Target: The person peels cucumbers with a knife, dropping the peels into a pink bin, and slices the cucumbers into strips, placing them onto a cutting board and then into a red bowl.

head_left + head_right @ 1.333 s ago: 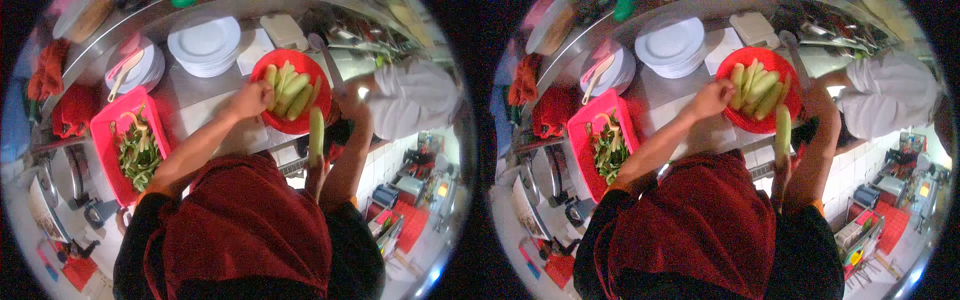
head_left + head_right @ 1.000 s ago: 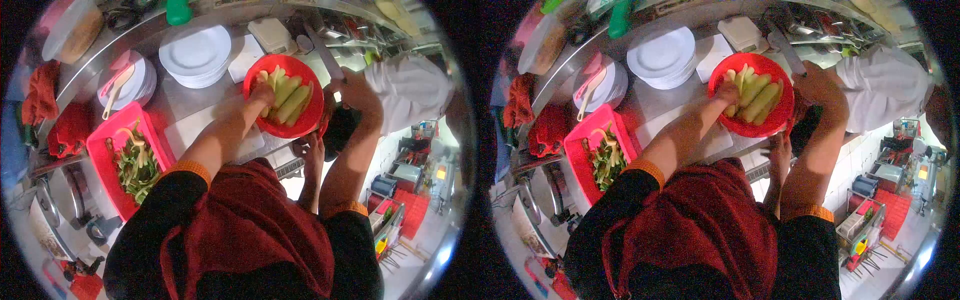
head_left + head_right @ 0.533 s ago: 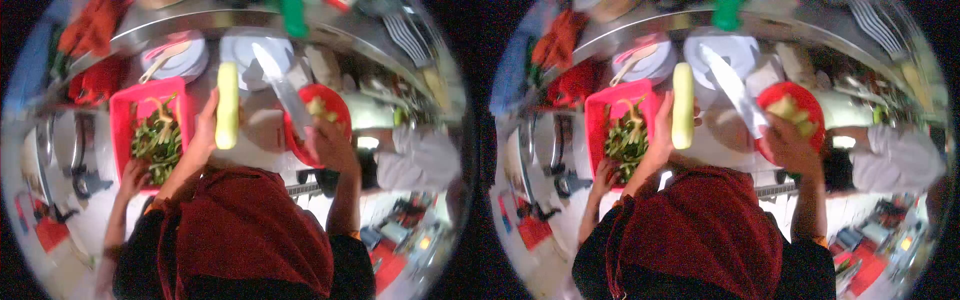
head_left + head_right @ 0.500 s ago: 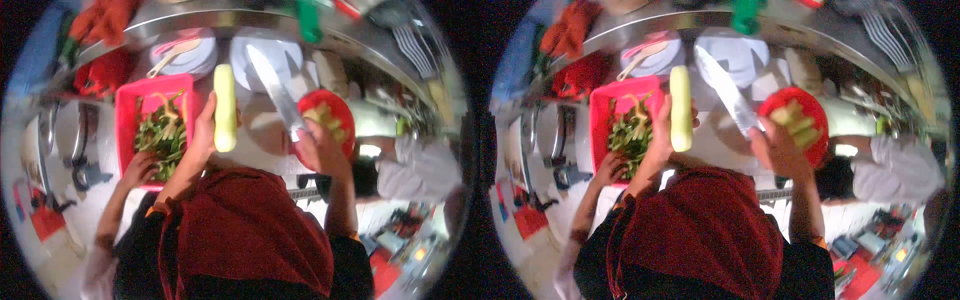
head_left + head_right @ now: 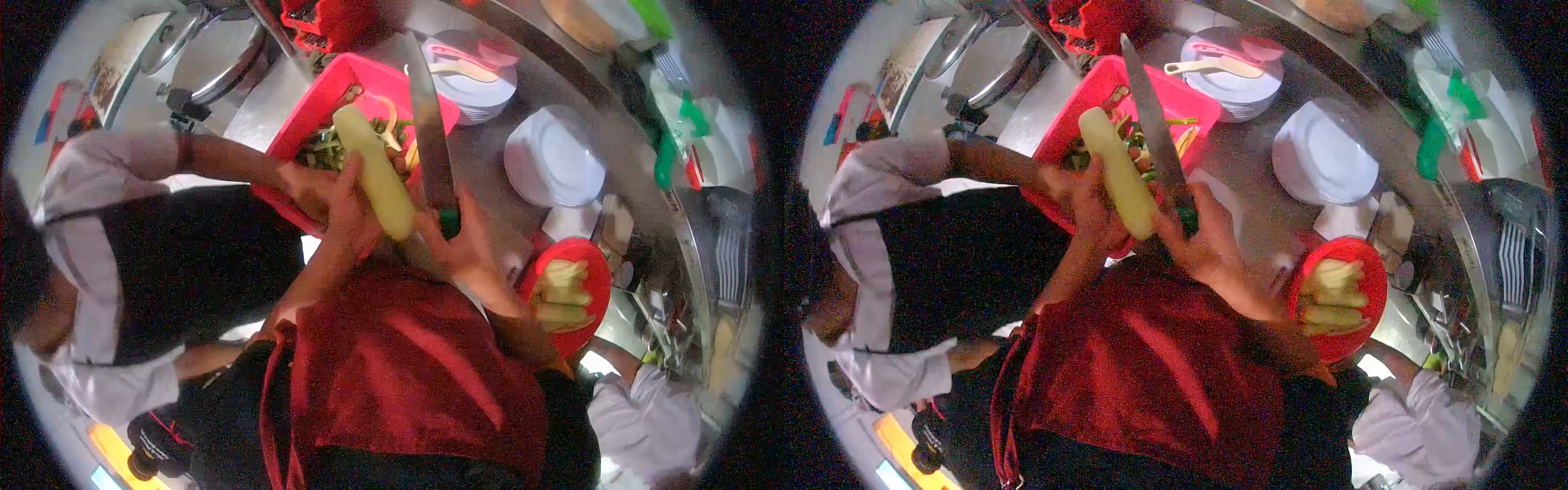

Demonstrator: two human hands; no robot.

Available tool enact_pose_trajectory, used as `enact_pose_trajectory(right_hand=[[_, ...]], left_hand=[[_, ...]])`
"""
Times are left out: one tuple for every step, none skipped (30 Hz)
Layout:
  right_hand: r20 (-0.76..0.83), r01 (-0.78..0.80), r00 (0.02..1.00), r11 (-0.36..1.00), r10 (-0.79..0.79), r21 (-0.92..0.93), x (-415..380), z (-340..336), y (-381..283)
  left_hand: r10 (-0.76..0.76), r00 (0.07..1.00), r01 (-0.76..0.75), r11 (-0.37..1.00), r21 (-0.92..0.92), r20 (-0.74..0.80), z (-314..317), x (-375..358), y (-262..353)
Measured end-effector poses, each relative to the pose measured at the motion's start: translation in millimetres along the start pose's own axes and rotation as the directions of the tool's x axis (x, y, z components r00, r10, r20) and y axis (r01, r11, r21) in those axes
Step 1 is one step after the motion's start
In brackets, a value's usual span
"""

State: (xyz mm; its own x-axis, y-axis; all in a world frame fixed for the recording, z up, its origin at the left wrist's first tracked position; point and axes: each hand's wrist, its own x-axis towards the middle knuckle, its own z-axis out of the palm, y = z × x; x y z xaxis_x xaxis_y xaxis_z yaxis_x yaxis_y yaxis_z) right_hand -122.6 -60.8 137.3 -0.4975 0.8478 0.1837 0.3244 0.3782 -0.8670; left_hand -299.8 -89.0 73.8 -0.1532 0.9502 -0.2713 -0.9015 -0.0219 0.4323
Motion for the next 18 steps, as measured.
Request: enact_pose_trajectory(right_hand=[[0.006,-0.004,1.000,1.000,0.004,0.000,-6,3,8],[-0.024,0.018,1.000,0.999,-0.017,0.039,-14,6,14],[-0.058,0.028,0.998,0.997,-0.024,0.078,-23,6,19],[-0.048,-0.039,0.998,0.985,0.048,0.169,-31,5,23],[-0.061,-0.050,0.996,0.985,0.060,0.165,-36,3,21],[-0.060,-0.107,0.991,0.974,0.121,0.198,-41,-1,16],[-0.060,-0.159,0.982,0.960,0.177,0.232,-44,-3,14],[-0.113,-0.179,0.967,0.927,0.227,0.330,-50,2,25],[-0.132,-0.178,0.964,0.928,0.232,0.328,-52,0,23],[-0.175,-0.141,0.957,0.897,0.232,0.419,-54,-2,21],[-0.216,-0.097,0.948,0.858,0.235,0.505,-55,-6,17],[-0.226,-0.081,0.944,0.833,0.240,0.547,-53,-13,8],[-0.234,-0.080,0.941,0.836,0.243,0.543,-54,-20,0],[-0.223,-0.064,0.946,0.810,0.236,0.583,-54,-25,-8],[-0.211,-0.047,0.951,0.779,0.227,0.625,-53,-30,-15],[-0.184,-0.069,0.947,0.730,0.262,0.680,-54,-33,-23],[-0.189,-0.060,0.948,0.731,0.254,0.680,-54,-36,-29],[-0.165,-0.033,0.952,0.623,0.257,0.781,-53,-38,-34]], left_hand=[[-0.006,1.000,0.006,0.999,-0.042,-0.013,3,-1,-2],[-0.012,0.999,0.010,0.998,-0.066,-0.032,11,-6,0],[-0.025,0.999,0.023,0.997,-0.067,-0.038,13,-7,-1],[-0.003,0.999,0.005,0.999,-0.041,0.042,14,-7,-2],[0.015,0.992,-0.012,1.000,-0.018,0.127,21,-7,-3],[-0.007,0.991,0.010,1.000,-0.019,0.133,29,-7,-7],[0.043,0.988,-0.033,0.997,-0.067,0.150,39,-5,-12],[0.096,0.981,-0.078,0.990,-0.115,0.166,52,-5,-13],[0.081,0.981,-0.062,0.992,-0.112,0.178,64,-10,-13],[0.056,0.984,-0.044,0.996,-0.075,0.170,76,-15,-13],[0.032,0.987,-0.026,0.999,-0.038,0.160,82,-19,-16],[0.094,0.981,-0.107,0.992,0.069,0.169,82,-11,-18],[0.086,0.981,-0.099,0.993,0.068,0.175,82,-5,-18],[0.119,0.962,-0.142,0.987,0.078,0.245,86,-2,-14],[0.152,0.937,-0.188,0.978,0.088,0.314,98,-3,-9],[0.226,0.911,-0.313,0.924,0.221,0.346,114,-6,-6],[0.229,0.907,-0.318,0.922,0.220,0.353,136,-13,-3],[0.221,0.898,-0.307,0.934,0.183,0.381,157,-19,2]])
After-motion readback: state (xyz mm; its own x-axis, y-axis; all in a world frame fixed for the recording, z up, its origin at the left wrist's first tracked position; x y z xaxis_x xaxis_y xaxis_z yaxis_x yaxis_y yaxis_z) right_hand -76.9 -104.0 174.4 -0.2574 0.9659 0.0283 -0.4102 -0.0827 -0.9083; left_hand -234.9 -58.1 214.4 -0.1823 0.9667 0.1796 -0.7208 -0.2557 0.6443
